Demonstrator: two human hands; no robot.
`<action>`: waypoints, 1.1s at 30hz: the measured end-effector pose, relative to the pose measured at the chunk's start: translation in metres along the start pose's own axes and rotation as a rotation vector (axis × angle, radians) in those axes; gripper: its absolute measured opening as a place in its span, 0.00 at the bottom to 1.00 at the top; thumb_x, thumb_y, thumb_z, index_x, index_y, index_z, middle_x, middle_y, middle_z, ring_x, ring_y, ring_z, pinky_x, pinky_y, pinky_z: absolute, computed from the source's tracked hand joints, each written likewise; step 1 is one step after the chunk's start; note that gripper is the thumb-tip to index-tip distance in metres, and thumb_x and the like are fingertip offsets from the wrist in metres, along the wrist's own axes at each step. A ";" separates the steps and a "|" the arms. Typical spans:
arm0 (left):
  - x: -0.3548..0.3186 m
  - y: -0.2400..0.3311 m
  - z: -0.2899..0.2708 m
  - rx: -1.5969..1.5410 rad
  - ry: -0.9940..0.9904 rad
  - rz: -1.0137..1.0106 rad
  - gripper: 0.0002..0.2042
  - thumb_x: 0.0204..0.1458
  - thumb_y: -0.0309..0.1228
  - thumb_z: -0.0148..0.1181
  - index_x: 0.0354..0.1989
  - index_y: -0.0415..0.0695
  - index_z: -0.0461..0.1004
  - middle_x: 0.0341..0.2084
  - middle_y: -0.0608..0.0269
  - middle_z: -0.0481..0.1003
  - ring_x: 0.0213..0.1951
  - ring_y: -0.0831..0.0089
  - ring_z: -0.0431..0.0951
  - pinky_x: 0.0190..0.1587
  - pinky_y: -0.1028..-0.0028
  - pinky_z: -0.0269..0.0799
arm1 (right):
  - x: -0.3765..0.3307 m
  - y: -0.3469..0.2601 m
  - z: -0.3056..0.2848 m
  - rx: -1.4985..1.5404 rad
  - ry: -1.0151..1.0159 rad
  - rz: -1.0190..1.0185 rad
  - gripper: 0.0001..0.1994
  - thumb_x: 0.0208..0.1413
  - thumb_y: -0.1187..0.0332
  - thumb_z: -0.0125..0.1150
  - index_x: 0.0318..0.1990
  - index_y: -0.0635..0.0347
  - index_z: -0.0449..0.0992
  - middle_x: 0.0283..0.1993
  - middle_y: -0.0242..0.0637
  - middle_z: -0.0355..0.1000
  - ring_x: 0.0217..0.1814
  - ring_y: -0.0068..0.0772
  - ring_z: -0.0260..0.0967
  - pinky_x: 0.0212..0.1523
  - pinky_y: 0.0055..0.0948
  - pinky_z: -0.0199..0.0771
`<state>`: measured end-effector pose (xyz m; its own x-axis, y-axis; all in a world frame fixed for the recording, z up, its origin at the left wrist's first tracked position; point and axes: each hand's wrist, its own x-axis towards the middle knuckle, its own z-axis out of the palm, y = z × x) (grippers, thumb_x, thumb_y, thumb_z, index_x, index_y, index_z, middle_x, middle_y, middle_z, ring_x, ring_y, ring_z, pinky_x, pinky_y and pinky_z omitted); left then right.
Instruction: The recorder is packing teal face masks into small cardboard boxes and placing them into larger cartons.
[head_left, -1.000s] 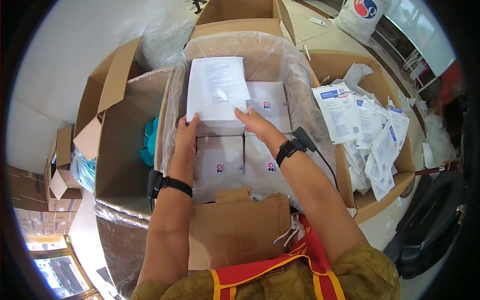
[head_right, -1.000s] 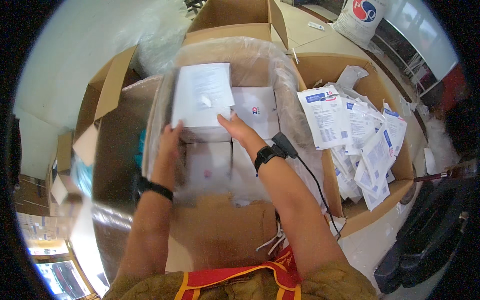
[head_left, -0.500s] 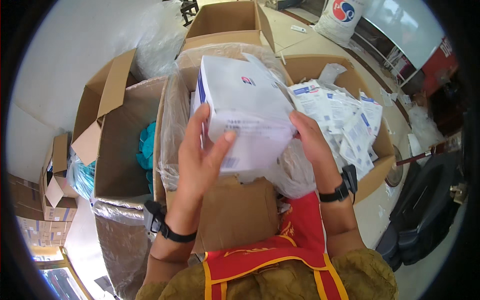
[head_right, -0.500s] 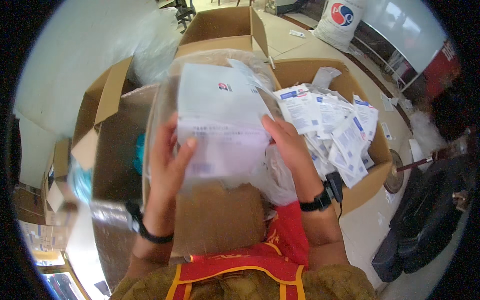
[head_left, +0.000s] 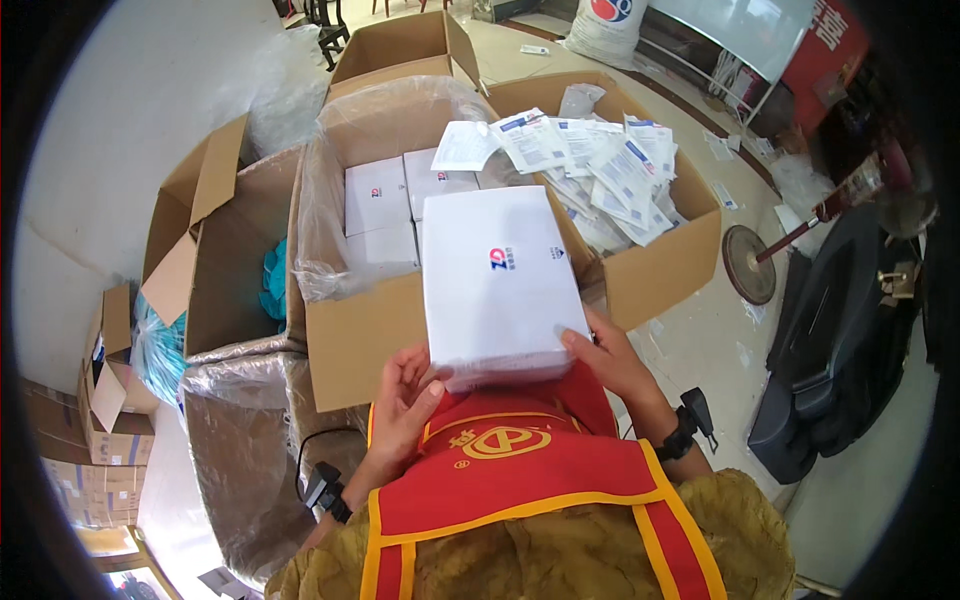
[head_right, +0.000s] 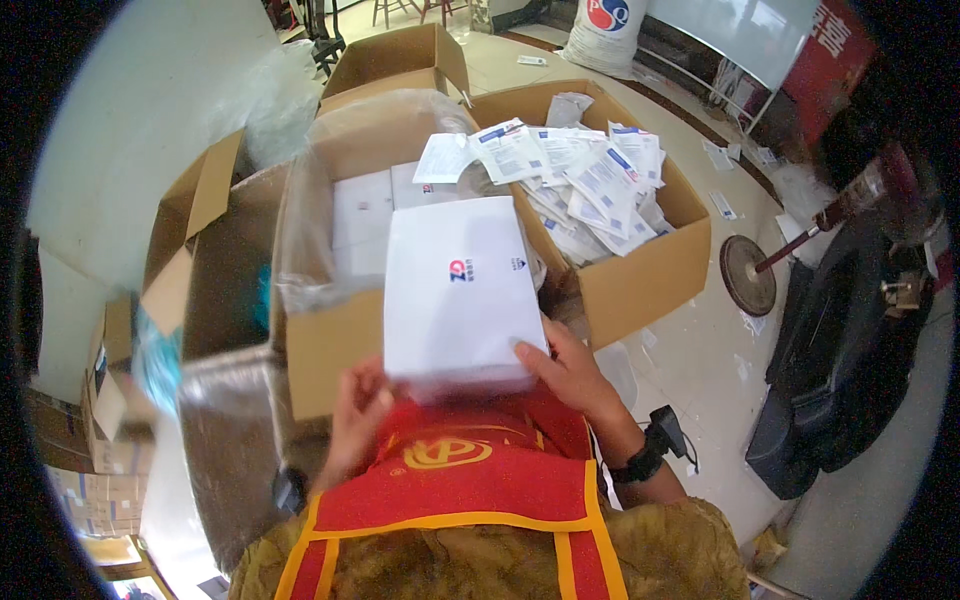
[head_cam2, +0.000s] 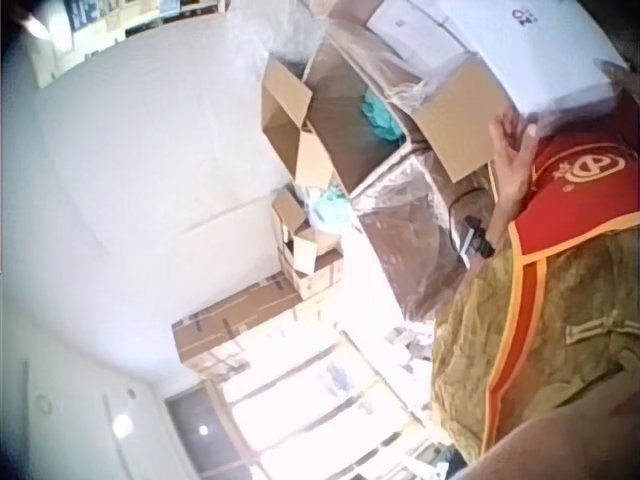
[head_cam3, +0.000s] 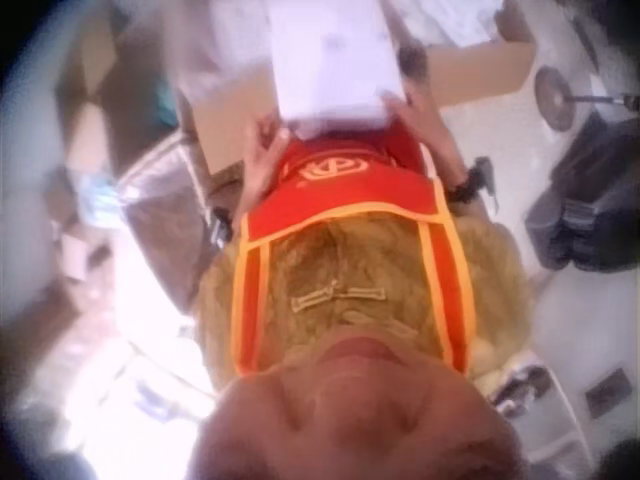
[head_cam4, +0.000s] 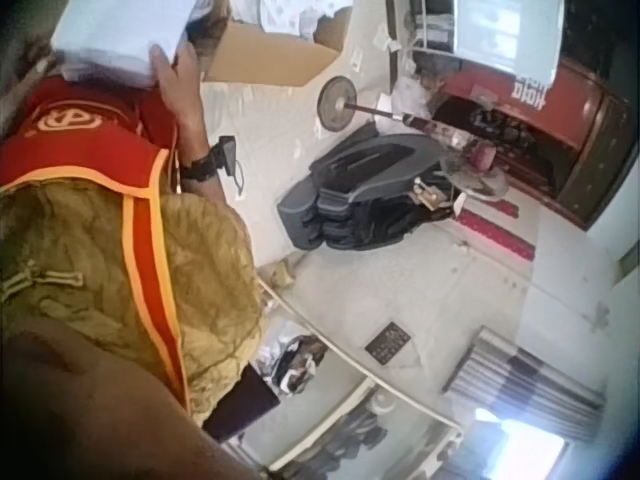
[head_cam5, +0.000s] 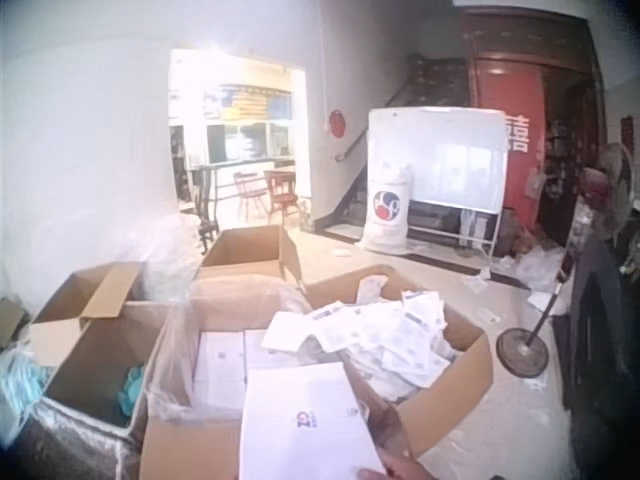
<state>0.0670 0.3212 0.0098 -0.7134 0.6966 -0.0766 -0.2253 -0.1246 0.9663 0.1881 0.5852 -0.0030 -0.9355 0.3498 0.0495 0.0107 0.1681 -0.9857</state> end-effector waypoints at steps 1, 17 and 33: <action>-0.003 -0.001 0.003 0.005 -0.005 0.000 0.25 0.55 0.27 0.55 0.58 0.38 0.52 0.59 0.49 0.58 0.62 0.64 0.58 0.60 0.61 0.58 | -0.006 0.001 -0.001 0.003 0.005 -0.002 0.21 0.56 0.64 0.52 0.54 0.67 0.66 0.47 0.45 0.70 0.51 0.34 0.66 0.52 0.30 0.63; 0.144 -0.018 0.051 1.569 -0.466 0.479 0.26 0.56 0.47 0.48 0.60 0.48 0.61 0.63 0.51 0.56 0.64 0.53 0.55 0.63 0.53 0.48 | 0.014 0.035 -0.011 -0.153 0.009 -0.053 0.20 0.57 0.57 0.54 0.47 0.66 0.71 0.41 0.41 0.67 0.43 0.30 0.66 0.43 0.27 0.66; 0.186 0.005 0.065 1.554 -0.539 0.467 0.17 0.51 0.40 0.55 0.49 0.50 0.73 0.45 0.53 0.70 0.47 0.55 0.70 0.49 0.60 0.66 | 0.092 0.079 -0.040 0.379 -0.017 0.406 0.07 0.56 0.63 0.53 0.31 0.56 0.72 0.26 0.26 0.67 0.25 0.18 0.63 0.27 0.20 0.65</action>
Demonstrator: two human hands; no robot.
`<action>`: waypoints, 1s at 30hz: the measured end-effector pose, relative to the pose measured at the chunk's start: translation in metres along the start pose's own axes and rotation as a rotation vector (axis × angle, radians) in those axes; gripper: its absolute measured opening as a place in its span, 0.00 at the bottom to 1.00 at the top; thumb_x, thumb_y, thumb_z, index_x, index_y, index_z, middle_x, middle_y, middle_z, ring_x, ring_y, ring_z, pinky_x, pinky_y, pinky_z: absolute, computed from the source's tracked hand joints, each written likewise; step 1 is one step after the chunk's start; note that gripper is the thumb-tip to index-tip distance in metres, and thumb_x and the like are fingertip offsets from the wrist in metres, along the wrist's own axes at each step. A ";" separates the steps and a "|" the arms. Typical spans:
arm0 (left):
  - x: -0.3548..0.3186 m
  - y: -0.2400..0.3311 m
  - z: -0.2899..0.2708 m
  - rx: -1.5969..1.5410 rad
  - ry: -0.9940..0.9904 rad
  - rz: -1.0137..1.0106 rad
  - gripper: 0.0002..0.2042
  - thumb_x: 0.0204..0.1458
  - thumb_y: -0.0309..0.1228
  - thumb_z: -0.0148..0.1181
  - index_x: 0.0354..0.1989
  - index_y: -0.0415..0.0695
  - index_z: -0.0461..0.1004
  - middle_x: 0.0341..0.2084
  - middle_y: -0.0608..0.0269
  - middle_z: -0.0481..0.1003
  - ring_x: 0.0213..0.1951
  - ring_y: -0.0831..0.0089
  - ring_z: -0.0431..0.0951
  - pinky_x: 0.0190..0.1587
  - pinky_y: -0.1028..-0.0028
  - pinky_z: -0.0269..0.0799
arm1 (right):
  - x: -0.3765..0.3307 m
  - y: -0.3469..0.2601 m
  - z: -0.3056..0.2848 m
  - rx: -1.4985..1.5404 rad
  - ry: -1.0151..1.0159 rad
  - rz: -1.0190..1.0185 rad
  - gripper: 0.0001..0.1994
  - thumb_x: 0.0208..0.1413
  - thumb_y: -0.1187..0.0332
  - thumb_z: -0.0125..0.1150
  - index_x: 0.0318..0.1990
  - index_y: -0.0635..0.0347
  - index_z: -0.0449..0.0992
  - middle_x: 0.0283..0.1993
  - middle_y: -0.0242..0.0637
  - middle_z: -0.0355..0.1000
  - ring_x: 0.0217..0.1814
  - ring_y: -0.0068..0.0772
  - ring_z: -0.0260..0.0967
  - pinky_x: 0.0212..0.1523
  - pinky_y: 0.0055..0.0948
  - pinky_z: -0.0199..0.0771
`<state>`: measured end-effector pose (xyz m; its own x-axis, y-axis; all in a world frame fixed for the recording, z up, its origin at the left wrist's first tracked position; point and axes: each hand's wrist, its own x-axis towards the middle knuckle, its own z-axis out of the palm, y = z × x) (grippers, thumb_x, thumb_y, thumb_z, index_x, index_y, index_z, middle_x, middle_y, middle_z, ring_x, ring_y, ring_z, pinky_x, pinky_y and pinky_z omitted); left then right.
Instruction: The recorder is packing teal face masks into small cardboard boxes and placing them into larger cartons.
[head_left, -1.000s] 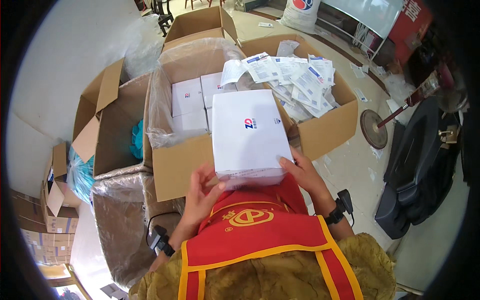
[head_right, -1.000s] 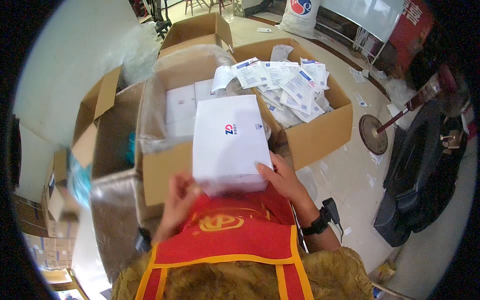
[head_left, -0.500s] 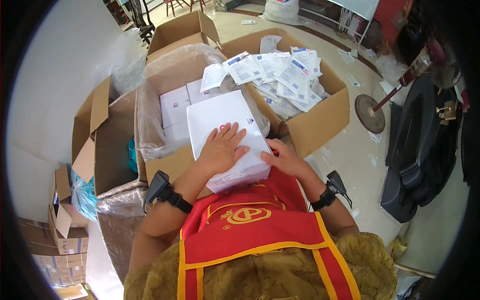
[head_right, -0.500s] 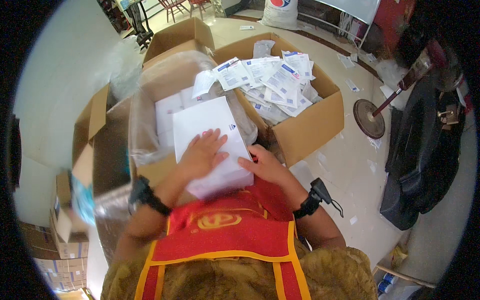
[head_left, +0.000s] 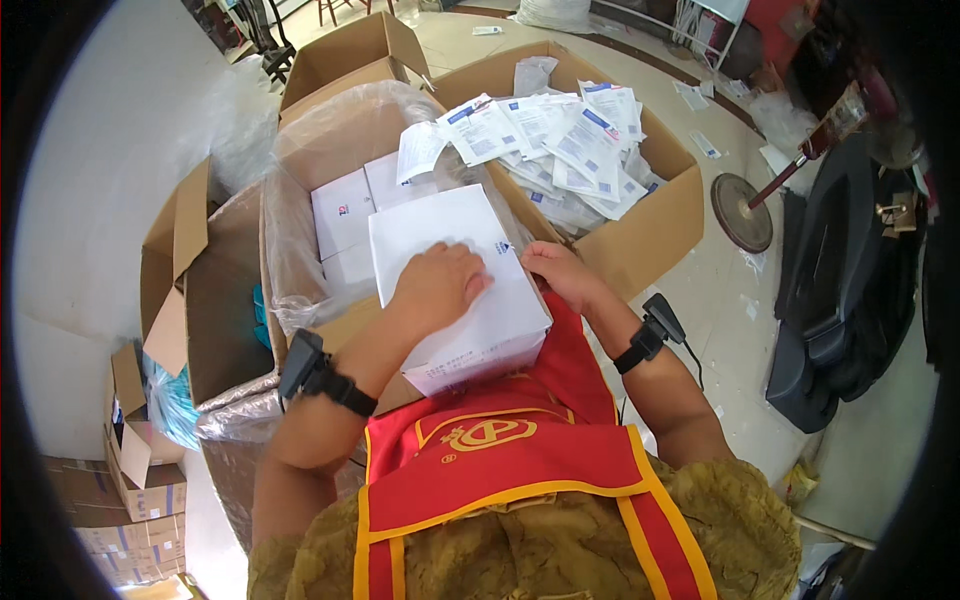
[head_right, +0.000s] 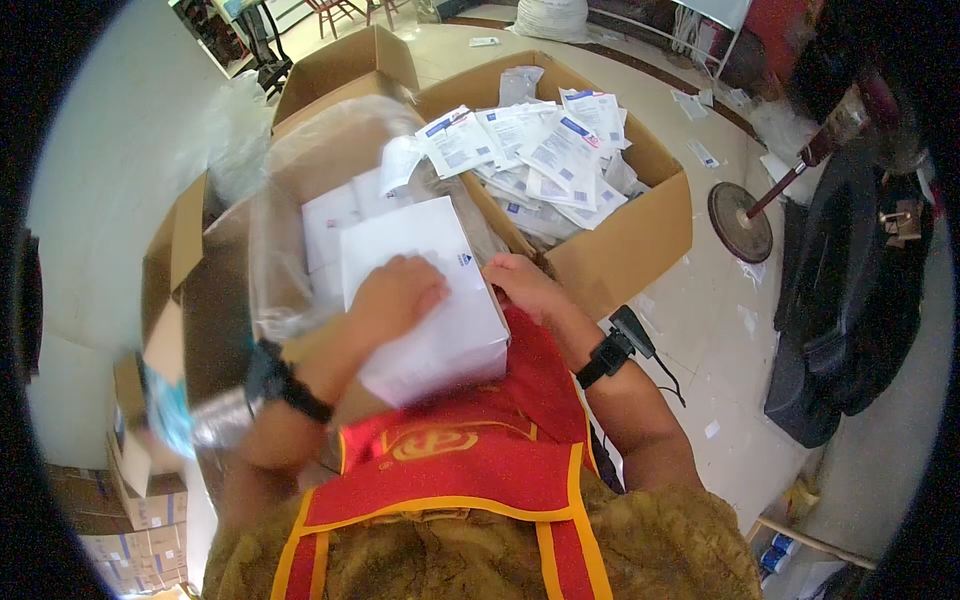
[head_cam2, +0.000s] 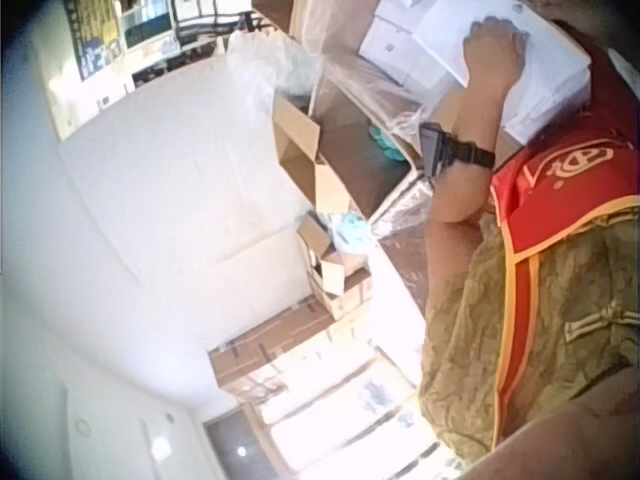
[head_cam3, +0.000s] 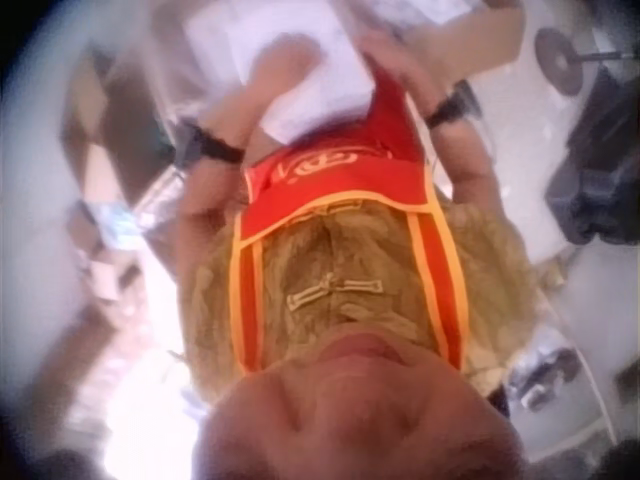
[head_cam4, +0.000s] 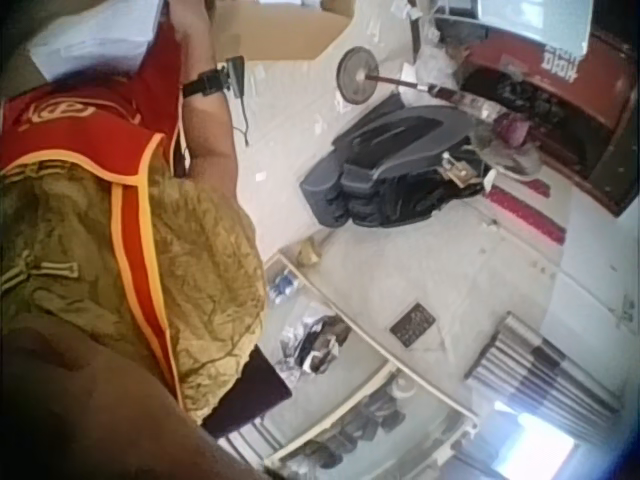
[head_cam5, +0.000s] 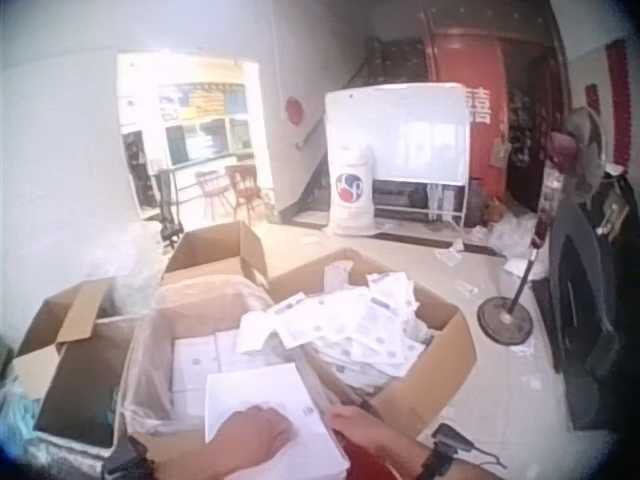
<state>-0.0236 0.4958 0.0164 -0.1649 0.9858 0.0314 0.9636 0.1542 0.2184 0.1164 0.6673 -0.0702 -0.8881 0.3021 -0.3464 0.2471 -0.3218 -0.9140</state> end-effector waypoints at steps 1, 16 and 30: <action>0.009 0.000 -0.003 0.020 -0.038 -0.048 0.16 0.50 0.38 0.57 0.47 0.50 0.74 0.38 0.54 0.72 0.41 0.56 0.72 0.44 0.61 0.68 | 0.001 0.001 0.001 0.052 0.014 -0.017 0.07 0.56 0.64 0.53 0.31 0.55 0.72 0.26 0.26 0.68 0.25 0.18 0.63 0.27 0.20 0.65; 0.040 -0.009 0.011 -0.201 0.073 0.474 0.09 0.48 0.36 0.60 0.37 0.51 0.76 0.40 0.63 0.71 0.47 0.64 0.68 0.51 0.64 0.59 | 0.005 0.006 0.000 0.309 -0.048 0.004 0.04 0.56 0.67 0.55 0.35 0.56 0.73 0.30 0.25 0.70 0.29 0.15 0.65 0.29 0.14 0.64; 0.035 0.013 -0.008 -0.151 0.216 0.567 0.08 0.46 0.39 0.61 0.22 0.51 0.75 0.22 0.70 0.70 0.31 0.69 0.70 0.41 0.69 0.62 | -0.021 -0.027 0.025 -0.069 -0.120 -0.056 0.08 0.58 0.68 0.50 0.37 0.62 0.73 0.26 0.28 0.68 0.24 0.17 0.62 0.23 0.17 0.63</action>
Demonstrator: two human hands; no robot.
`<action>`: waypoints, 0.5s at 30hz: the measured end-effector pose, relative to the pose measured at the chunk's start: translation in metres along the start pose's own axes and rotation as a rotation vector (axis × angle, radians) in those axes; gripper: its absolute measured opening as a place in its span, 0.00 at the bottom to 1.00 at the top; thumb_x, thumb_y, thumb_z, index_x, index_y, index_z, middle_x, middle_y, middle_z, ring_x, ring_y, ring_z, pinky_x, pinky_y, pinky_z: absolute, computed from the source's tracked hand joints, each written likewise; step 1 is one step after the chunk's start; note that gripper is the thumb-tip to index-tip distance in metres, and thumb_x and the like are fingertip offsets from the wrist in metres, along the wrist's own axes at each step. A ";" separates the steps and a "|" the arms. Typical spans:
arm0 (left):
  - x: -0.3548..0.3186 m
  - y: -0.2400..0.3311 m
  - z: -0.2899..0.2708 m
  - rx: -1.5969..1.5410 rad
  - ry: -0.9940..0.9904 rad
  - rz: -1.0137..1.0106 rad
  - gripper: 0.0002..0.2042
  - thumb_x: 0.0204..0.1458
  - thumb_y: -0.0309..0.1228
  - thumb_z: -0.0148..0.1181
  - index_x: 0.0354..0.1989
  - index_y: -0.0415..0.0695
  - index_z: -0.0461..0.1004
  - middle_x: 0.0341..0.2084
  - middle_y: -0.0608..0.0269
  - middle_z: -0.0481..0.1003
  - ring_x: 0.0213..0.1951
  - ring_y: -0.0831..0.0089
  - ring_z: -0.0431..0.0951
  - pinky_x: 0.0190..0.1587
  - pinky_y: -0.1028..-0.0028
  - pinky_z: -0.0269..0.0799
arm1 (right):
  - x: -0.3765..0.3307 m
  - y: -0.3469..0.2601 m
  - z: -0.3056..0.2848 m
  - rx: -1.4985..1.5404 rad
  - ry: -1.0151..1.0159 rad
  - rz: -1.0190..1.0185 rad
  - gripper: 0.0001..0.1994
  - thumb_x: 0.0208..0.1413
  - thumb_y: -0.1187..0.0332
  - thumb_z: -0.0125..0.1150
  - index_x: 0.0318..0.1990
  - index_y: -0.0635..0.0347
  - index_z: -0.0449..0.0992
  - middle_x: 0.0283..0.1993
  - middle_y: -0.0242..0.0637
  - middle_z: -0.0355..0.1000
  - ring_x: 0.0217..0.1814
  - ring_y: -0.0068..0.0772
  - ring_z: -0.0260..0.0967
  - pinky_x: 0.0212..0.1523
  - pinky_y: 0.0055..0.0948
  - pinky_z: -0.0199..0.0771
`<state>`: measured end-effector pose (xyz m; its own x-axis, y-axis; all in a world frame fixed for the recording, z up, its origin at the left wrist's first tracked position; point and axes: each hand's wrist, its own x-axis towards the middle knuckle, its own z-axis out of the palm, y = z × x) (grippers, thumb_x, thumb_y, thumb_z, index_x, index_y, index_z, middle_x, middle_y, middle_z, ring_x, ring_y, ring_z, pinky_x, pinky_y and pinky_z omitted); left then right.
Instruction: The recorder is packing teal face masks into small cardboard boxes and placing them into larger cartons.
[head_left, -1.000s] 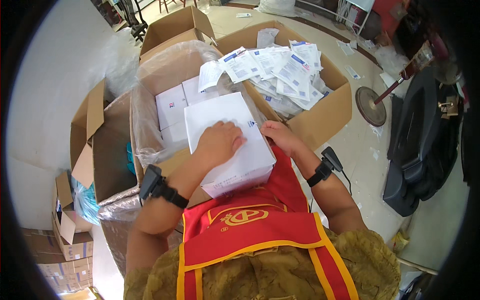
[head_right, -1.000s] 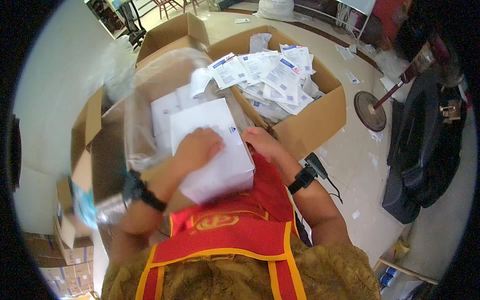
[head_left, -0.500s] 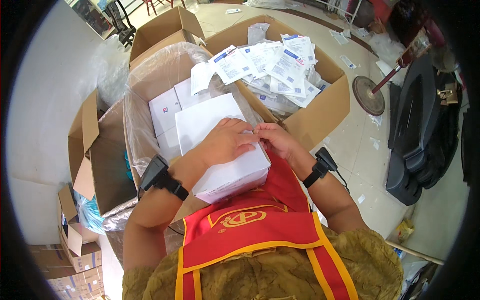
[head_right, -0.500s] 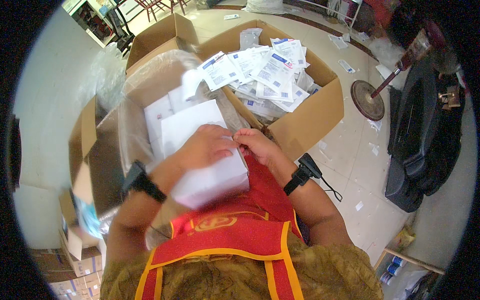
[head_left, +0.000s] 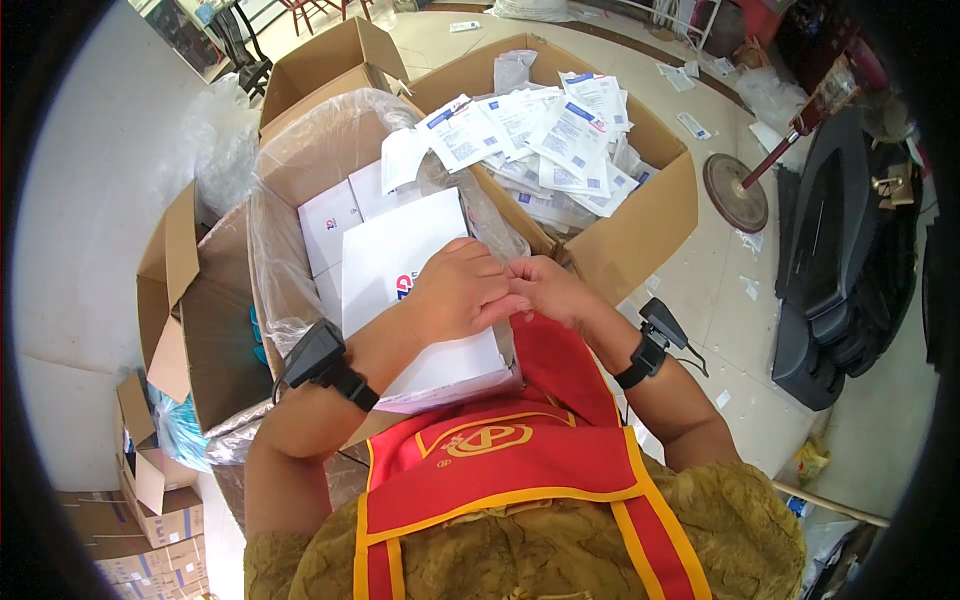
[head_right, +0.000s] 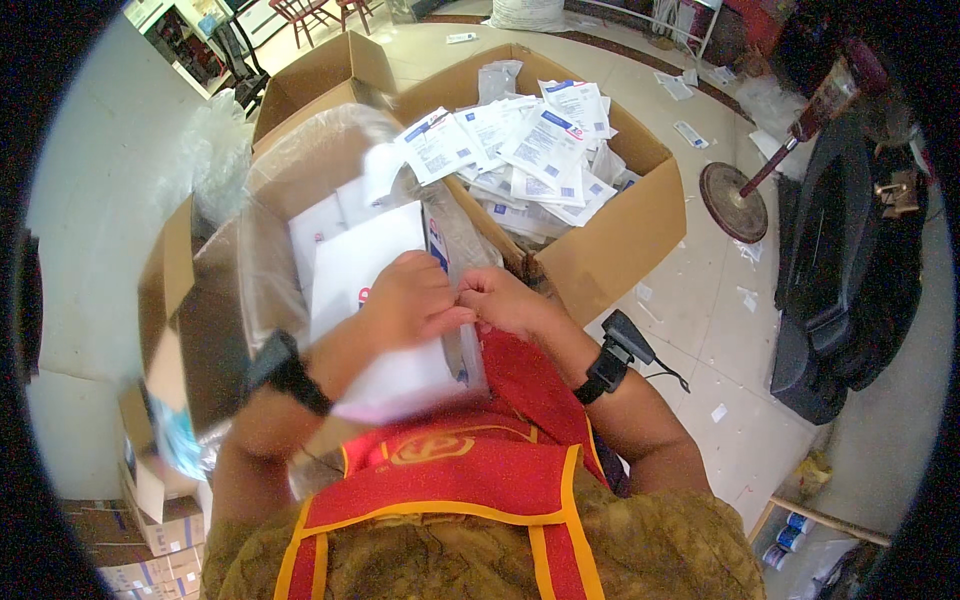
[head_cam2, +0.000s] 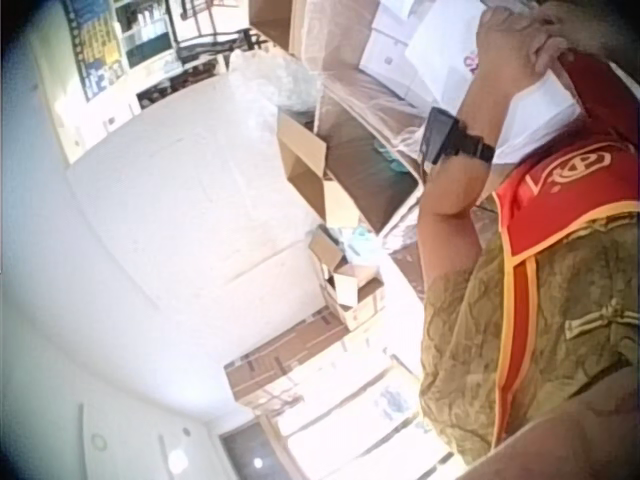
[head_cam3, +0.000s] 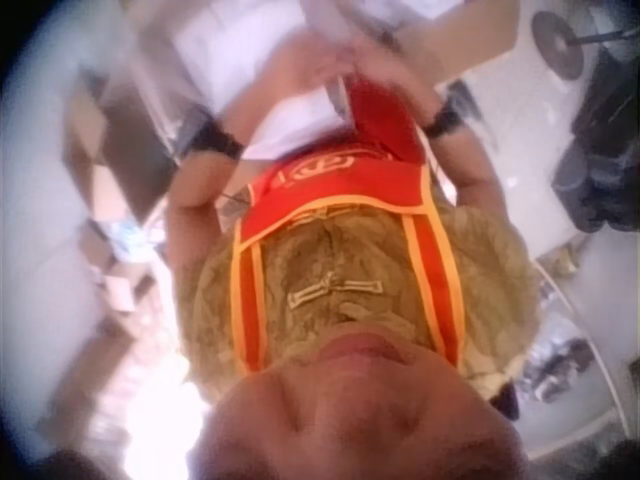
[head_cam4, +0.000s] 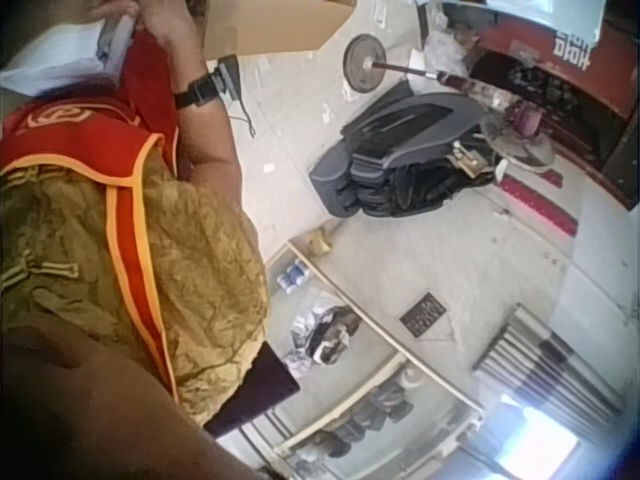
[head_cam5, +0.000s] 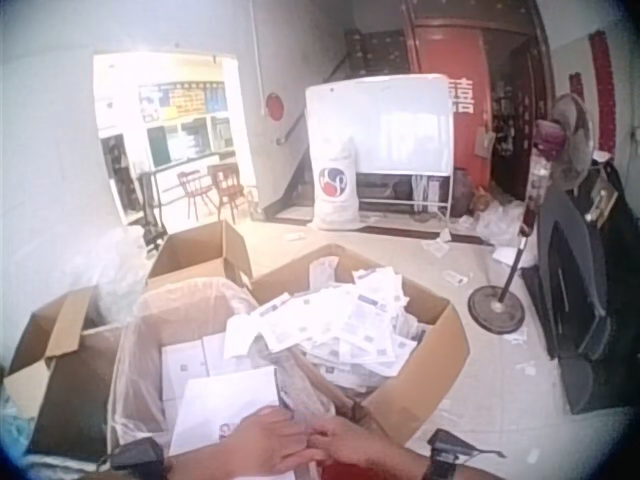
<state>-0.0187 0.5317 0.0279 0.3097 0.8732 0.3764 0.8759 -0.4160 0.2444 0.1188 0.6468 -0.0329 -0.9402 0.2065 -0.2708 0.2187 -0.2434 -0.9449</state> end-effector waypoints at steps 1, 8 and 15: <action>0.000 0.005 -0.003 0.008 0.018 0.000 0.08 0.45 0.39 0.61 0.21 0.51 0.75 0.21 0.71 0.70 0.29 0.69 0.69 0.39 0.70 0.62 | 0.000 0.005 -0.002 -0.041 0.027 0.052 0.08 0.58 0.67 0.51 0.38 0.63 0.73 0.26 0.28 0.68 0.25 0.17 0.63 0.22 0.18 0.63; -0.002 0.026 0.003 0.023 0.205 0.080 0.13 0.41 0.40 0.64 0.14 0.50 0.70 0.17 0.68 0.67 0.25 0.65 0.68 0.32 0.67 0.62 | 0.006 -0.015 -0.002 0.004 -0.038 -0.059 0.11 0.58 0.60 0.52 0.37 0.60 0.70 0.25 0.30 0.67 0.23 0.21 0.65 0.21 0.22 0.67; -0.007 0.031 0.024 -0.019 0.135 0.075 0.12 0.42 0.36 0.64 0.14 0.48 0.70 0.20 0.69 0.70 0.31 0.70 0.71 0.32 0.72 0.65 | 0.030 -0.018 -0.012 -0.017 -0.045 0.100 0.16 0.59 0.51 0.52 0.36 0.54 0.69 0.28 0.24 0.65 0.27 0.14 0.60 0.26 0.17 0.62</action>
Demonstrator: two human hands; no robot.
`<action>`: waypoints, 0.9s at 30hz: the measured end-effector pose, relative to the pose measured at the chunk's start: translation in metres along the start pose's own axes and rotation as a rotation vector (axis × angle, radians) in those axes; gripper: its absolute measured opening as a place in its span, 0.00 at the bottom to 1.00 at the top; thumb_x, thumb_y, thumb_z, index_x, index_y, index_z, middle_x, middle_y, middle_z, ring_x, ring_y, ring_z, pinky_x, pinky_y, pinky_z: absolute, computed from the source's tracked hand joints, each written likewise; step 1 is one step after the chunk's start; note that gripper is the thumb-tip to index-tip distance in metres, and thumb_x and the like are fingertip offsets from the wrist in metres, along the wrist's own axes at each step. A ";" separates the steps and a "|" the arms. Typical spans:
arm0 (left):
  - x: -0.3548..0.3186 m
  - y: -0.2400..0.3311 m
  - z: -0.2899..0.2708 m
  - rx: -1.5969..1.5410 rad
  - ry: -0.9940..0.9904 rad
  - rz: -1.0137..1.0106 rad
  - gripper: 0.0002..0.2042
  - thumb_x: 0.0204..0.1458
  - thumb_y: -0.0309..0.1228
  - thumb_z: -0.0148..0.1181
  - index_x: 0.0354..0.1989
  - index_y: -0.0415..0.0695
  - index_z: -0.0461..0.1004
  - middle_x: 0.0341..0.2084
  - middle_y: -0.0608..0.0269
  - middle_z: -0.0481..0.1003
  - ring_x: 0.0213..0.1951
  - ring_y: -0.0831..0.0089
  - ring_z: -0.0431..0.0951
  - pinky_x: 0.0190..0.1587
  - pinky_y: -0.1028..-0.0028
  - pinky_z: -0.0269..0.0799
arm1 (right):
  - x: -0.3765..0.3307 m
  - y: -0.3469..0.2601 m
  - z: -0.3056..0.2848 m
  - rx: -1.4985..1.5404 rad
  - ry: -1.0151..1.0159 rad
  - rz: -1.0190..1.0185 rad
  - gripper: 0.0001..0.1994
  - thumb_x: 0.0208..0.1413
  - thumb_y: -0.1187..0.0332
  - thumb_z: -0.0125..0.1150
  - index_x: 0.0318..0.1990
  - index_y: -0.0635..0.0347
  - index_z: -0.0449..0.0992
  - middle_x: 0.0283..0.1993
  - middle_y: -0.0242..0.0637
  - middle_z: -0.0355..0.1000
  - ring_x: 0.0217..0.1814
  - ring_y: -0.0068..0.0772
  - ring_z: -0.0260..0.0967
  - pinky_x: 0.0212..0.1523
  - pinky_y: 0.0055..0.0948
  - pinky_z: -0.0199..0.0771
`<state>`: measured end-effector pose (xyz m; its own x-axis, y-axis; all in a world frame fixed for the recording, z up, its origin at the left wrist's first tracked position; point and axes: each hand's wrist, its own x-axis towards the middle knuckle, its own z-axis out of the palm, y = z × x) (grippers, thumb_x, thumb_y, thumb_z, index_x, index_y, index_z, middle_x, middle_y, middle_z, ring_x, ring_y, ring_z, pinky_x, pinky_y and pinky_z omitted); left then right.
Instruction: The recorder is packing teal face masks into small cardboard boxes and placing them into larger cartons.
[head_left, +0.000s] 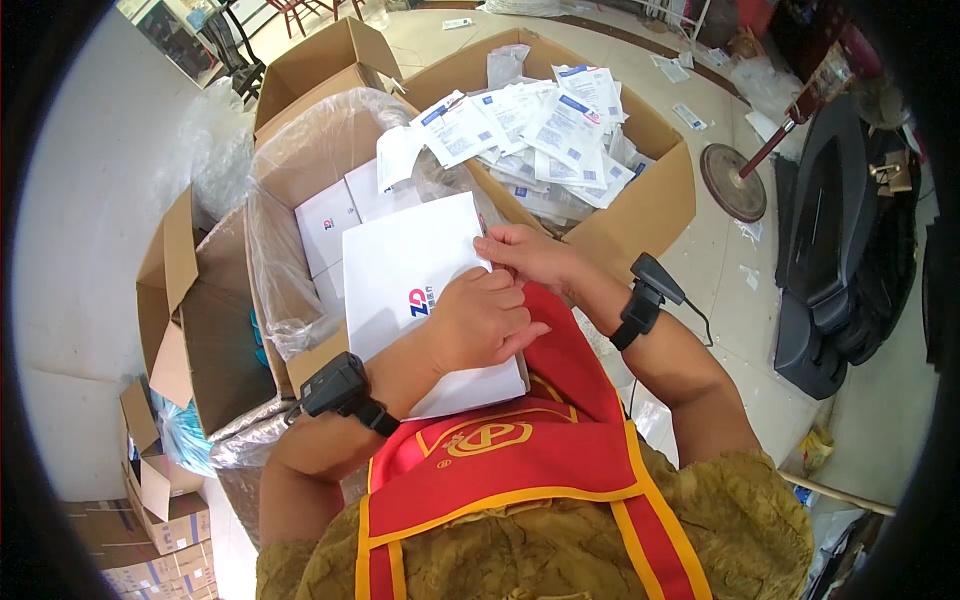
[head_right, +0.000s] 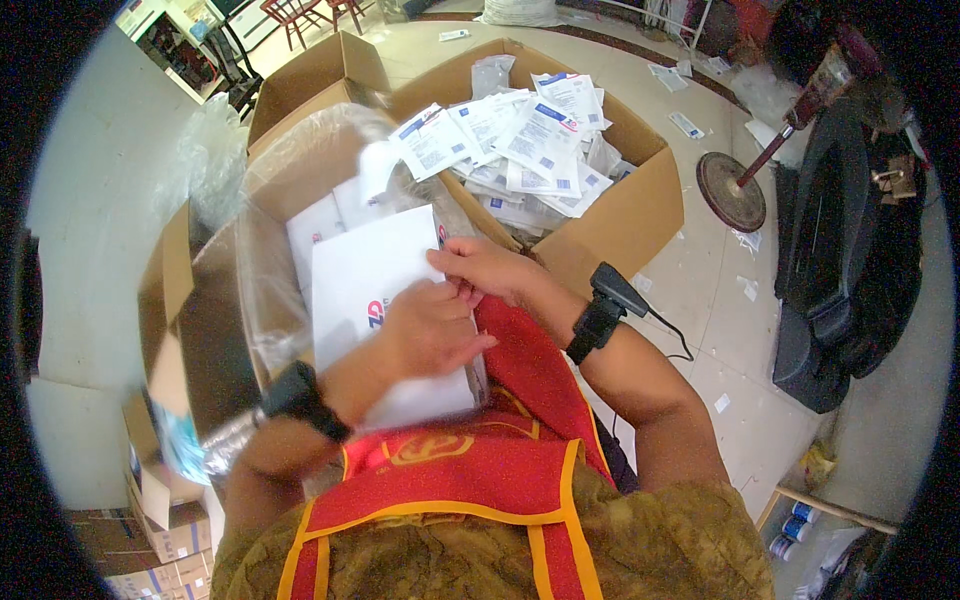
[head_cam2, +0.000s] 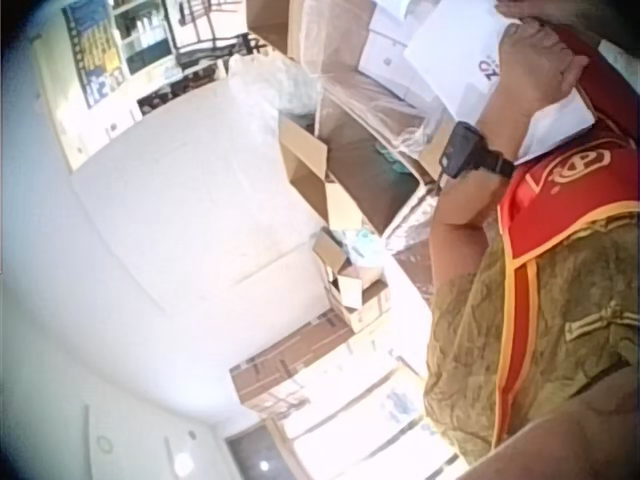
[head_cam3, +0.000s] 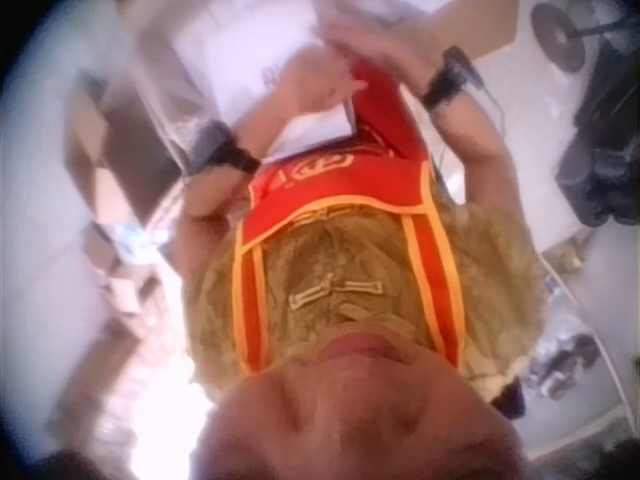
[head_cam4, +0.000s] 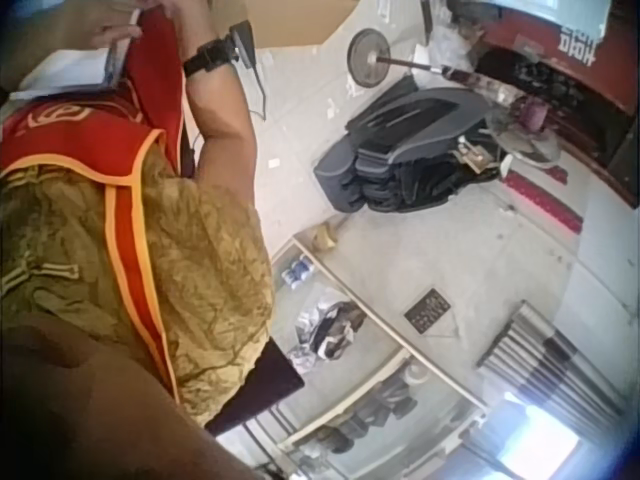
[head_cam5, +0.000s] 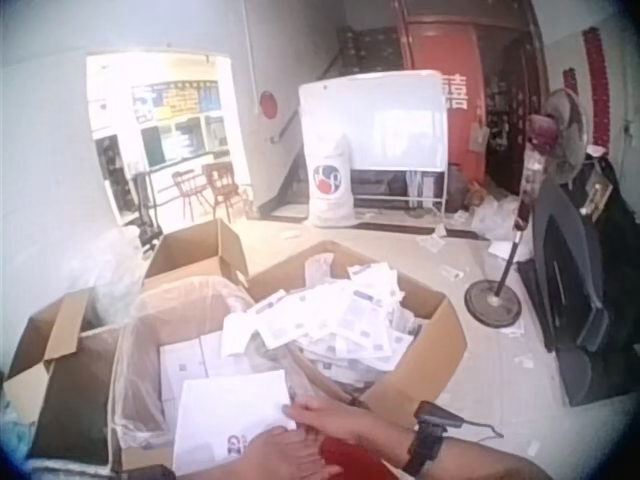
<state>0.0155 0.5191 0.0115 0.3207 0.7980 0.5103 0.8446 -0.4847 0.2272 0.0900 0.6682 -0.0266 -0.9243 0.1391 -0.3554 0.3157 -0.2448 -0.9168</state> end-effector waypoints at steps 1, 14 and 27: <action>-0.001 -0.002 0.002 0.021 -0.011 -0.042 0.11 0.42 0.35 0.64 0.15 0.47 0.70 0.21 0.68 0.70 0.31 0.68 0.71 0.33 0.71 0.66 | 0.004 0.004 -0.001 0.020 -0.021 -0.010 0.16 0.58 0.50 0.53 0.35 0.53 0.69 0.27 0.23 0.64 0.26 0.14 0.60 0.26 0.17 0.62; -0.014 -0.050 -0.001 0.089 0.056 -0.471 0.12 0.41 0.20 0.55 0.35 0.46 0.76 0.35 0.64 0.75 0.41 0.61 0.73 0.41 0.63 0.68 | 0.009 0.023 -0.004 0.280 0.101 0.035 0.11 0.61 0.56 0.49 0.33 0.50 0.70 0.23 0.24 0.65 0.20 0.16 0.60 0.21 0.18 0.60; -0.005 -0.041 0.007 0.345 -0.426 -0.624 0.15 0.45 0.25 0.52 0.43 0.51 0.75 0.45 0.68 0.73 0.49 0.67 0.70 0.49 0.59 0.67 | 0.010 0.025 -0.015 -0.009 0.196 0.040 0.12 0.57 0.59 0.54 0.32 0.58 0.68 0.26 0.33 0.67 0.23 0.24 0.65 0.23 0.26 0.71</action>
<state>-0.0175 0.5373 -0.0059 -0.1744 0.9847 0.0014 0.9828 0.1739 0.0622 0.0915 0.6778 -0.0556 -0.8520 0.3138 -0.4191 0.3538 -0.2450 -0.9027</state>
